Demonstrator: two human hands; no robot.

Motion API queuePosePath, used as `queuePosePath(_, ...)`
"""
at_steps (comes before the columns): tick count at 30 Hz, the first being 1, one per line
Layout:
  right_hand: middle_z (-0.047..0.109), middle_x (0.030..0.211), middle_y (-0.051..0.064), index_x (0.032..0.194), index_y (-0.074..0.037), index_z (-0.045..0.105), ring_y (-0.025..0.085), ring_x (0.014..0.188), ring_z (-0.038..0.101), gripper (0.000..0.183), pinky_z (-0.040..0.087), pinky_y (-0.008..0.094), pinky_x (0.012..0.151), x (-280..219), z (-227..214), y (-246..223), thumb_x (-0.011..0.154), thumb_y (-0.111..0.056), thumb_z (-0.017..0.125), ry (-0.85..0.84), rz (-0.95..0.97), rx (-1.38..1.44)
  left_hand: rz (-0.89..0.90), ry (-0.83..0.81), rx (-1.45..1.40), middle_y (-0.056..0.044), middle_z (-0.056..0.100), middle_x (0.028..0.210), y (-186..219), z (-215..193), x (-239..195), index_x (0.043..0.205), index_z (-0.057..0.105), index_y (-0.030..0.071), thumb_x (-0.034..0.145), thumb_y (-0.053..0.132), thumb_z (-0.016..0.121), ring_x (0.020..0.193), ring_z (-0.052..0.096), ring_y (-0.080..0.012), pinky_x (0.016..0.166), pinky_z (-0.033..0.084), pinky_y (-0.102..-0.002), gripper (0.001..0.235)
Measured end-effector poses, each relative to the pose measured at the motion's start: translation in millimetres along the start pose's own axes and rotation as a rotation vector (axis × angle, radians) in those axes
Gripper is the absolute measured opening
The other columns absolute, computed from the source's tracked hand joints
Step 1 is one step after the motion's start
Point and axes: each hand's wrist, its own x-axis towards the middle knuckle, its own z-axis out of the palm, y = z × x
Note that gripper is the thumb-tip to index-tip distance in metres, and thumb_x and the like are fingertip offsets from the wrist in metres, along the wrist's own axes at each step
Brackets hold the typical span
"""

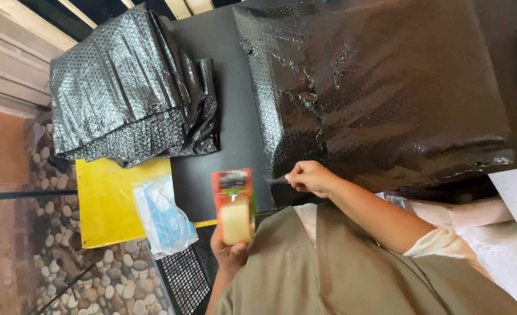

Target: Wrapping an item in black bubble wrap and securing it with clear tape using a handheld tape dispenser.

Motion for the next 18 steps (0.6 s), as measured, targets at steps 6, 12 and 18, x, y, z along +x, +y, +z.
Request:
queuePosePath(6,0.074,0.069,0.018,0.090,0.003,0.069,0.018,0.059,0.073,0.015,0.062,0.026,0.055,-50.7,8.5,-54.9,0.082,0.003,0.081,-0.085,-0.465,-0.040,0.407,-0.151,0.862,-0.014,0.067,0.089,0.0,-77.7,96.2,0.088,0.070,-0.004,0.080,0.038,0.087,0.094,0.066,-0.0443,0.114,0.036,-0.067,0.045)
queuePosePath(12,0.053,0.136,0.026,0.108,-0.001,0.069,0.033,0.123,0.063,0.028,0.058,0.040,0.094,-56.4,-82.2,-120.8,0.085,-0.013,0.080,-0.287,-0.903,0.262,0.495,-0.259,1.498,-0.009,0.057,0.074,-81.6,-136.8,87.5,0.081,0.063,0.007,0.075,0.043,0.087,0.093,0.061,-0.0452,0.112,0.043,-0.060,0.044)
queuePosePath(18,0.059,0.138,0.022,0.165,-0.008,0.001,0.034,0.139,0.050,0.129,0.039,0.047,0.115,-74.7,-119.6,-185.6,0.077,-0.031,0.091,0.210,-1.190,-0.510,0.151,-0.005,1.833,-0.016,0.059,0.135,-41.9,-29.8,105.7,0.130,0.060,0.011,0.071,0.064,0.080,0.137,0.048,-0.0552,0.107,0.031,-0.074,0.082)
